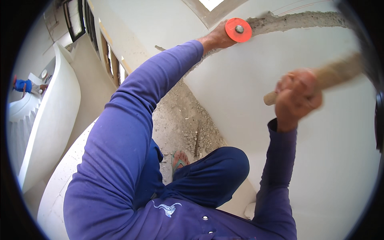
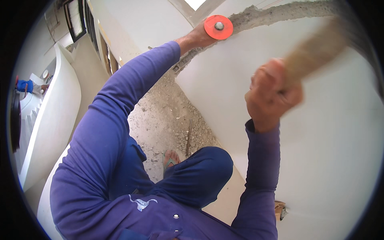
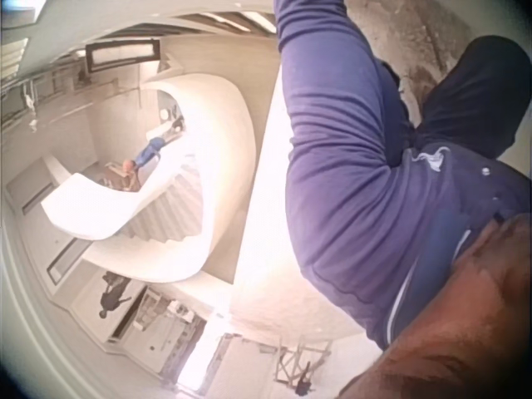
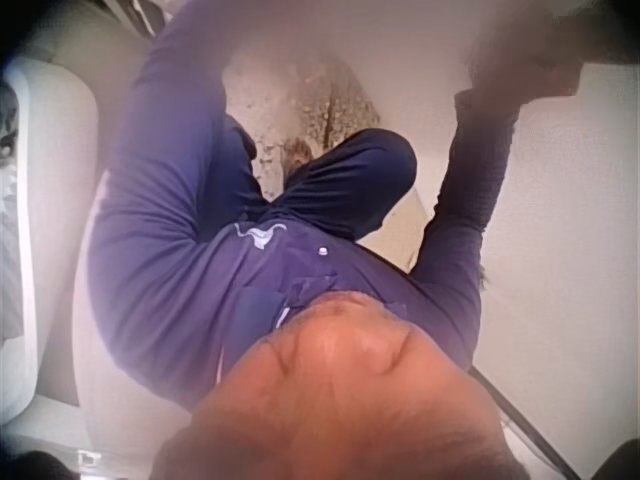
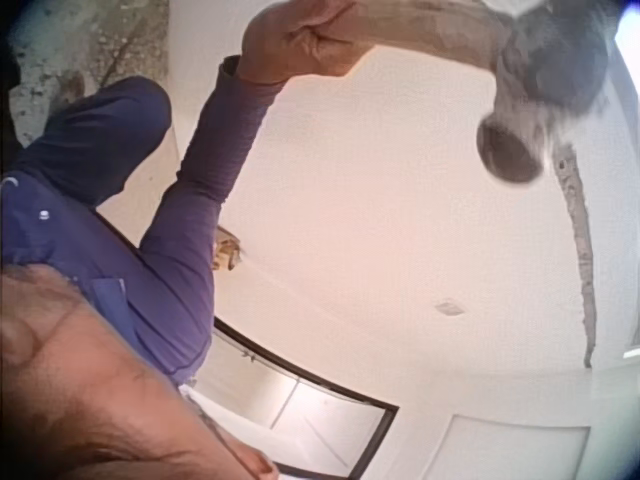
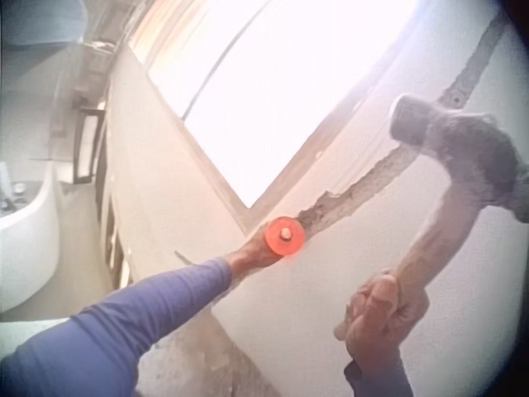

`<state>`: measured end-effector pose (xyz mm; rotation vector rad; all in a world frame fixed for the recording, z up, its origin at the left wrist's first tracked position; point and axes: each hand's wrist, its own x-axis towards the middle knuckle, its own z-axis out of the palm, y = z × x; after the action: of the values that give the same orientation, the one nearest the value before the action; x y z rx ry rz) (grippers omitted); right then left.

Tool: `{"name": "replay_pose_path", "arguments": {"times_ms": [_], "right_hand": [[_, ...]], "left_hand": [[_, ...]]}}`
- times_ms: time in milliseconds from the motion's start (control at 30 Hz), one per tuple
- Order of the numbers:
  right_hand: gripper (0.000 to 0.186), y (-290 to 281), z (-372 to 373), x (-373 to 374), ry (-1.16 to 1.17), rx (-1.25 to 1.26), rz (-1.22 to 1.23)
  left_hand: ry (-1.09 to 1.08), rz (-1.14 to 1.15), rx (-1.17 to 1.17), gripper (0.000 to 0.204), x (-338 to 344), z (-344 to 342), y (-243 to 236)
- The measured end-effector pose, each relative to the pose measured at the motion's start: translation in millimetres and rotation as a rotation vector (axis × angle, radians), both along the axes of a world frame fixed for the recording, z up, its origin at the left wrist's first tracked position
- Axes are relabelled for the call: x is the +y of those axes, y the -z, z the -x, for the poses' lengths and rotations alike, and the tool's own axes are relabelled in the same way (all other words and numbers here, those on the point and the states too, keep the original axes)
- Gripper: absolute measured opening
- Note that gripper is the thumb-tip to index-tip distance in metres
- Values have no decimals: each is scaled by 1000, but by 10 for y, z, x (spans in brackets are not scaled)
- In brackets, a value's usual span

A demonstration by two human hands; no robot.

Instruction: The person uses a hammer and a red-handled chisel to chip away at a concrete ledge on a spiral staircase. They repeatedly strike the chisel to remove material and occasionally clear debris by hand.

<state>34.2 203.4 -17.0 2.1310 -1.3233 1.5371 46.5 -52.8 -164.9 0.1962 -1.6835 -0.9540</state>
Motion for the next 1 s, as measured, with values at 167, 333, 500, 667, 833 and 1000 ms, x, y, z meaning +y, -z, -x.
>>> {"name": "replay_pose_path", "arguments": {"times_ms": [167, 333, 500, 667, 833, 1000], "right_hand": [[32, 112, 237, -198, 535, 315, -693], [44, -338, -415, 151, 247, -204, -286], [35, -39, 107, -31, -45, -217, -57], [41, 141, 400, -327, 516, 188, -689], [45, -409, -289, 149, 238, -240, -276], [29, -84, 299, 5, 38, -110, -70]], "left_hand": [[-15, -11, -26, 27, -95, -45, 30], [-29, -72, -58, 30, -41, -58, 84], [-41, -80, -55, 29, -19, -29, -45], [-36, -103, -48, 32, 0, -13, -31], [-105, -87, -131, 33, -67, 32, 50], [-33, -98, -87, 35, -50, 136, -74]]}}
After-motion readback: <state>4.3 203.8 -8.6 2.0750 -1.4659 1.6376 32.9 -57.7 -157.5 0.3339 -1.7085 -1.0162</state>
